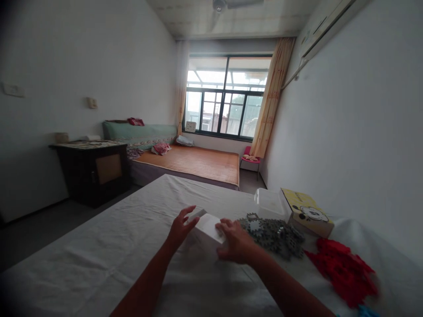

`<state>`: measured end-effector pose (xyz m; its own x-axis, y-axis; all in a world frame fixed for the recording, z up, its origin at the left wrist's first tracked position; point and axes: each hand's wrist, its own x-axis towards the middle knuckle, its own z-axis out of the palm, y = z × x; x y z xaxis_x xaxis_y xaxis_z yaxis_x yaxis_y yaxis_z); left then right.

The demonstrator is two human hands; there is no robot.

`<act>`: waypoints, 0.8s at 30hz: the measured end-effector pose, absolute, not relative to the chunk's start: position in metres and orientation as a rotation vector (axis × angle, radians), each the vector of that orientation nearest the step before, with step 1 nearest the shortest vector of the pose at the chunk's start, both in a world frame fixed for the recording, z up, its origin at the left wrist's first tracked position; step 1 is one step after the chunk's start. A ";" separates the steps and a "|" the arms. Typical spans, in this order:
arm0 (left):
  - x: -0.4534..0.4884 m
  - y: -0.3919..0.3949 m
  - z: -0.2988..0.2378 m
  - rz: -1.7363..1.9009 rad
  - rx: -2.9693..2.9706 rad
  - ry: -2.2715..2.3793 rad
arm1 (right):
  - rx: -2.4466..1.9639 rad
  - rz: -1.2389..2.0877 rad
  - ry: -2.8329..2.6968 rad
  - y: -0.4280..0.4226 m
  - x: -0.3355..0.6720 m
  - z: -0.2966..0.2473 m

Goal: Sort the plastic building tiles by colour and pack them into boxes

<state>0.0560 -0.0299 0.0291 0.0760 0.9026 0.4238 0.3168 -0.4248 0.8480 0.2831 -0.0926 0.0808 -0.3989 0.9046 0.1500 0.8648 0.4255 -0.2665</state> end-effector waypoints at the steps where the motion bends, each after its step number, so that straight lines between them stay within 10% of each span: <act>1: 0.049 -0.030 0.031 1.189 1.844 1.102 | -1.503 0.234 -2.415 -0.116 0.288 0.084; 6: 0.036 -0.036 0.034 0.422 2.151 0.631 | -1.412 0.336 -2.335 -0.190 0.322 0.087; 18: 0.064 -0.044 0.015 0.420 2.014 0.568 | -1.446 0.742 -1.450 -0.253 0.394 0.083; 24: 0.044 -0.037 0.030 0.438 2.073 0.624 | -1.755 0.111 -1.260 -0.278 0.405 0.025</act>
<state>0.0438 -0.0370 0.0298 0.8097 0.5827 0.0700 0.2638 -0.4678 0.8435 0.4054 -0.2777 0.0252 0.4674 0.7786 0.4186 0.6937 -0.0295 -0.7196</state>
